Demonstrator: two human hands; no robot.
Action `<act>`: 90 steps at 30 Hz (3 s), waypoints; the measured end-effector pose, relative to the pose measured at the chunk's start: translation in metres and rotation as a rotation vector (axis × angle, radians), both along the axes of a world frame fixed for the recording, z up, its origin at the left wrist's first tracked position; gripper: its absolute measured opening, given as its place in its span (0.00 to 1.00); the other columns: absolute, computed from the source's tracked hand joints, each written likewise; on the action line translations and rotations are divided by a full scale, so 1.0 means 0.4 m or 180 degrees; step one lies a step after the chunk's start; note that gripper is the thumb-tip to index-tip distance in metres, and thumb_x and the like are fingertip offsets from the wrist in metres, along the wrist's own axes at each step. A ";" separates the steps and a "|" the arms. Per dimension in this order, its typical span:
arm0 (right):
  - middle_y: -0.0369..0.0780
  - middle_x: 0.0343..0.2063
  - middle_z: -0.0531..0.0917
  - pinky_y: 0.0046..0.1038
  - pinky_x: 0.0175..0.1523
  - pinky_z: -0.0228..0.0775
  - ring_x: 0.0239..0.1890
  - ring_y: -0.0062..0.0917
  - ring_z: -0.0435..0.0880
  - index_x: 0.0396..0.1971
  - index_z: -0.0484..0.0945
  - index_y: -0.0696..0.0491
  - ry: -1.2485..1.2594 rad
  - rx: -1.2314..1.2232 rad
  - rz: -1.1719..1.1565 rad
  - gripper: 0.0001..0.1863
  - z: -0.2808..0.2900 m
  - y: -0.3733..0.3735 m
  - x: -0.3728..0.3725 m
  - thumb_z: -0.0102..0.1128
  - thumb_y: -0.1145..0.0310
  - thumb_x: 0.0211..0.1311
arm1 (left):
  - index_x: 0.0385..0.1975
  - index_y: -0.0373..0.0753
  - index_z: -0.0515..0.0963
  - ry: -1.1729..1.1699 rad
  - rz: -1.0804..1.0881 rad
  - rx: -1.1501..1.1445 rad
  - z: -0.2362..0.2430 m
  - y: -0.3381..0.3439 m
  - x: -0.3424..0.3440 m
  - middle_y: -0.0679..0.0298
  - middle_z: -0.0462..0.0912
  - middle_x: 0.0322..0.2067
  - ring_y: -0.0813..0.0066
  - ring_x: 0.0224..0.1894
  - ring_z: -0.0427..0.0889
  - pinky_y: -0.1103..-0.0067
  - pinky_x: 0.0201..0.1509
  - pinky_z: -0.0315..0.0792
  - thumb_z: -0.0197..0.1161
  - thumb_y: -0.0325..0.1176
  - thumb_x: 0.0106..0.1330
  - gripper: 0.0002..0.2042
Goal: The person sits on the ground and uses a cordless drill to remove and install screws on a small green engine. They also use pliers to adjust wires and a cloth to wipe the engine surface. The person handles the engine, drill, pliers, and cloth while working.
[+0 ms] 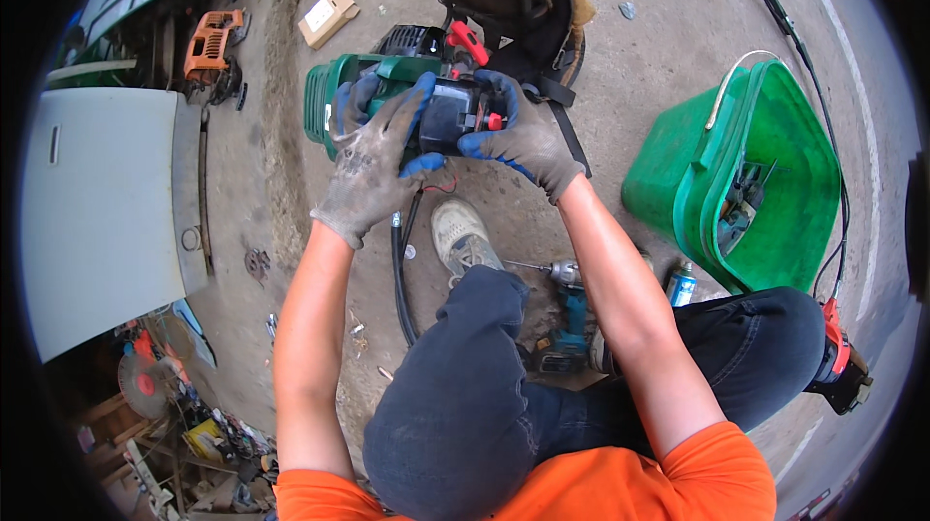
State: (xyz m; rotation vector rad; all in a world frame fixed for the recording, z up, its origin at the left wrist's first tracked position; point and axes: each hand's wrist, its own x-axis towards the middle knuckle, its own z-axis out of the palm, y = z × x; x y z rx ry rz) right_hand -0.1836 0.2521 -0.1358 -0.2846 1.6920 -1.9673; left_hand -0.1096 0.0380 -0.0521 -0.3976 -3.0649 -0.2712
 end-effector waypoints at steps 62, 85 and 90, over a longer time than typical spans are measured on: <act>0.49 0.70 0.72 0.32 0.71 0.68 0.68 0.34 0.75 0.82 0.44 0.50 0.0403 0.0322 0.0062 0.64 -0.035 0.027 0.031 0.81 0.67 0.50 | 0.77 0.61 0.63 0.0006 0.0439 -0.0830 0.018 0.123 -0.012 0.53 0.70 0.70 0.42 0.76 0.58 0.43 0.80 0.32 0.81 0.63 0.41 0.56; 0.35 0.21 0.80 0.28 0.24 0.70 0.20 0.22 0.79 0.37 0.81 0.55 -0.1478 0.0056 -0.0531 0.10 -0.046 0.005 0.055 0.62 0.63 0.73 | 0.76 0.55 0.63 0.0477 0.0871 -0.1244 -0.100 0.164 -0.009 0.41 0.63 0.70 0.21 0.75 0.46 0.28 0.73 0.29 0.72 0.64 0.53 0.49; 0.35 0.21 0.79 0.27 0.26 0.69 0.20 0.22 0.76 0.37 0.81 0.54 -0.1344 0.0121 -0.0535 0.14 -0.127 0.008 0.022 0.61 0.58 0.75 | 0.76 0.55 0.64 0.0604 0.0887 -0.1043 -0.106 0.189 -0.008 0.41 0.64 0.70 0.22 0.74 0.51 0.29 0.74 0.30 0.69 0.66 0.55 0.47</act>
